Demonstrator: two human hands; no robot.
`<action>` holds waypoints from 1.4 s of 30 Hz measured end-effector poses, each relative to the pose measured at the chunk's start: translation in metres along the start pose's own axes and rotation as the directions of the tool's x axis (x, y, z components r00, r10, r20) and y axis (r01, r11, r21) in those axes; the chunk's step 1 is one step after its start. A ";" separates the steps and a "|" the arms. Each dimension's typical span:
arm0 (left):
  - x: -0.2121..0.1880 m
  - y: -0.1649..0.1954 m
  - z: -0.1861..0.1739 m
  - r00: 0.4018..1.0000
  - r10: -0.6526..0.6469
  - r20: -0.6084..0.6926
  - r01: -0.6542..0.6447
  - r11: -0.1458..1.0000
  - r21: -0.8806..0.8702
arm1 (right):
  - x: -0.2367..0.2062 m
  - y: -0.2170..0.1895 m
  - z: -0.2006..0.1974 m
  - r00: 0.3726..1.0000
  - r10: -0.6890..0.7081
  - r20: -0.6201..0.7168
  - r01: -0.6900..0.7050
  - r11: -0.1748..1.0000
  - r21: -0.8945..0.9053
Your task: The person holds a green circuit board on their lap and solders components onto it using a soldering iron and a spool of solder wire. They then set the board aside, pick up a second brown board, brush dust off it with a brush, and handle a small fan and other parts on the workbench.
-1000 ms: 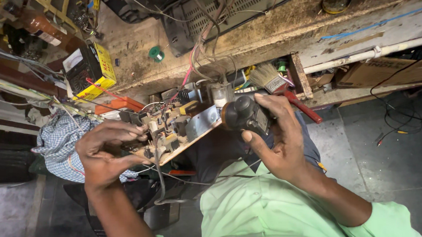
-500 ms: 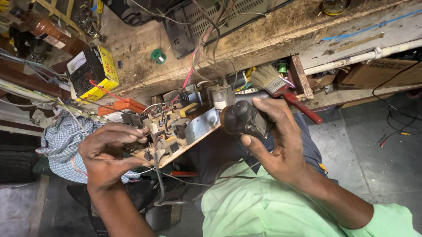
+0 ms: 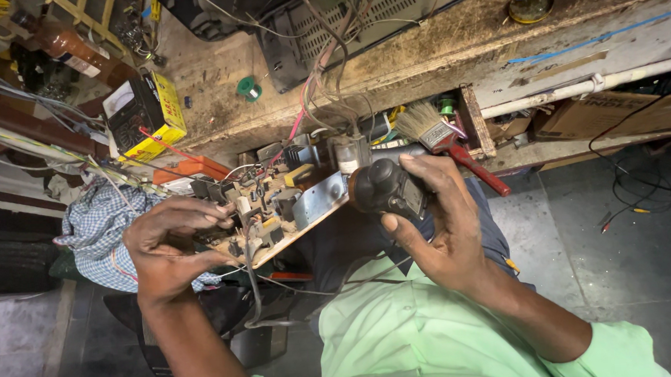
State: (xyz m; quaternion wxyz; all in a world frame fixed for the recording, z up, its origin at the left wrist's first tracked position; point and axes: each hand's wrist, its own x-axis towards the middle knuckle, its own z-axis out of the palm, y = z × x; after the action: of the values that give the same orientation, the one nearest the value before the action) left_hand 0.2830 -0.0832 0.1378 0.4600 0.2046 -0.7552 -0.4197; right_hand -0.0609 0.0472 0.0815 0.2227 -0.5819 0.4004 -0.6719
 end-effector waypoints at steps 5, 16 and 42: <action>-0.002 -0.001 -0.001 1.000 0.006 0.009 -0.006 0.999 0.053 | -0.001 0.001 0.000 1.000 -0.002 -0.005 0.002 1.000 0.003; -0.005 0.018 0.043 0.998 -0.010 0.060 0.001 0.990 0.142 | -0.015 0.019 -0.027 0.996 -0.091 -0.006 0.087 0.964 -0.250; -0.008 -0.007 0.193 0.993 0.033 0.117 -0.086 0.871 0.484 | -0.010 -0.001 -0.103 0.981 -0.122 0.154 0.188 0.812 -0.553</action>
State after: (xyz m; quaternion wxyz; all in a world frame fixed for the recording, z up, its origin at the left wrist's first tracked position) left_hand 0.1191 0.0049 0.0844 0.3658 0.2683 -0.8658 -0.2112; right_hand -0.1575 0.0842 0.0762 0.0070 -0.6886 0.5195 -0.5059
